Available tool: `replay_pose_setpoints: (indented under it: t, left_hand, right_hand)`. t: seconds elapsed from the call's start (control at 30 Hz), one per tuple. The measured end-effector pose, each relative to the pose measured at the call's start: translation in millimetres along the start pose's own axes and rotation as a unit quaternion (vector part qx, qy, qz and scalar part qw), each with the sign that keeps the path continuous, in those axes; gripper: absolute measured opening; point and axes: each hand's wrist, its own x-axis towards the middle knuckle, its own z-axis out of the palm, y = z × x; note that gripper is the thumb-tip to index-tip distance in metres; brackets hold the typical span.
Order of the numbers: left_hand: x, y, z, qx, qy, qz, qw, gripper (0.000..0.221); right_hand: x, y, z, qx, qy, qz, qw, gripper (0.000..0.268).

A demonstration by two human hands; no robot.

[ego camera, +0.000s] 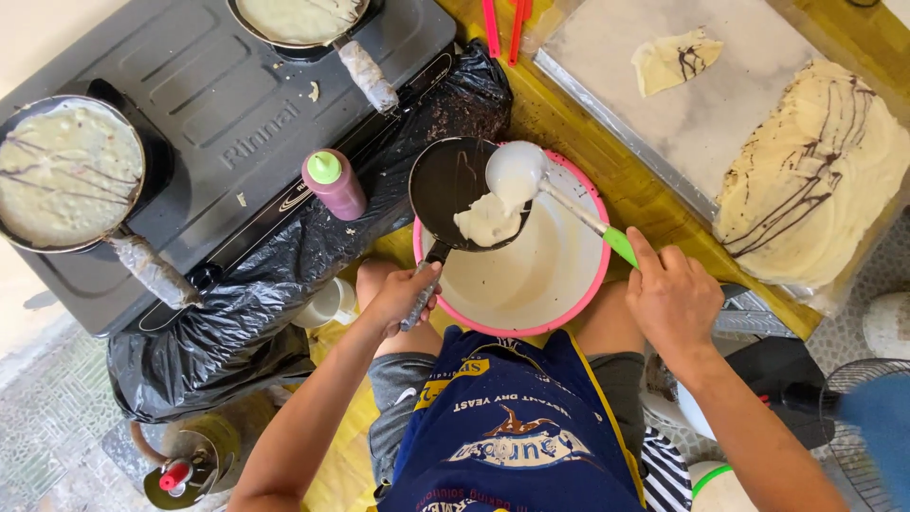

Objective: Preparing and cooking crepes on multiple pans, including spreading batter and adding chocolate drizzle.

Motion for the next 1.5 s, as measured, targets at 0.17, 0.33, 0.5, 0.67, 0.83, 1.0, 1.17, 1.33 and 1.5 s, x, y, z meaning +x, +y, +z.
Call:
replay_pose_setpoints:
  t: [0.17,0.33,0.5,0.67,0.83,1.0,1.17,1.33,1.5]
  left_hand:
    - [10.7,-51.1,6.5,-0.126,-0.066,0.011,0.99,0.054]
    - [53.8,-118.9,38.0,-0.212,-0.116,0.106,0.965,0.045]
    - [82.0,-100.7,69.4,-0.191,-0.085,0.171,0.963,0.033]
    - [45.5,-41.0,87.1,-0.153,-0.134,0.097,0.974,0.039]
    - [38.9,-15.6,83.9,-0.114,-0.136,-0.042,0.983,0.056]
    - [22.0,4.6,69.8,0.038,-0.14,-0.075,0.987,0.053]
    - [3.5,13.6,67.3,0.168,-0.149,-0.051,0.973,0.044]
    - [11.9,-28.2,59.2,0.063,-0.164,-0.01,0.984,0.035]
    - [9.3,-44.2,68.6,0.0,-0.184,-0.001,0.983,0.035]
  right_hand:
    - [15.5,1.7,-11.8,0.024,0.016,0.026,0.999,0.049]
    - [18.8,-0.6,-34.1,0.006,0.038,-0.003,0.999,0.046]
    - [3.3,1.0,-46.8,-0.018,0.047,-0.012,0.999,0.041]
    - [-15.4,-4.7,-39.8,0.001,0.031,-0.018,0.999,0.049]
    - [-18.3,-9.0,-24.3,0.045,-0.054,0.076,0.995,0.044]
    - [-28.0,-3.5,-4.4,0.105,-0.158,0.172,0.967,0.042]
    - [-36.2,-5.3,18.4,0.144,-0.19,0.232,0.943,0.041]
    - [-39.3,9.7,6.8,0.127,-0.142,0.239,0.952,0.039]
    - [-53.3,15.6,-5.9,0.079,-0.106,0.214,0.968,0.039]
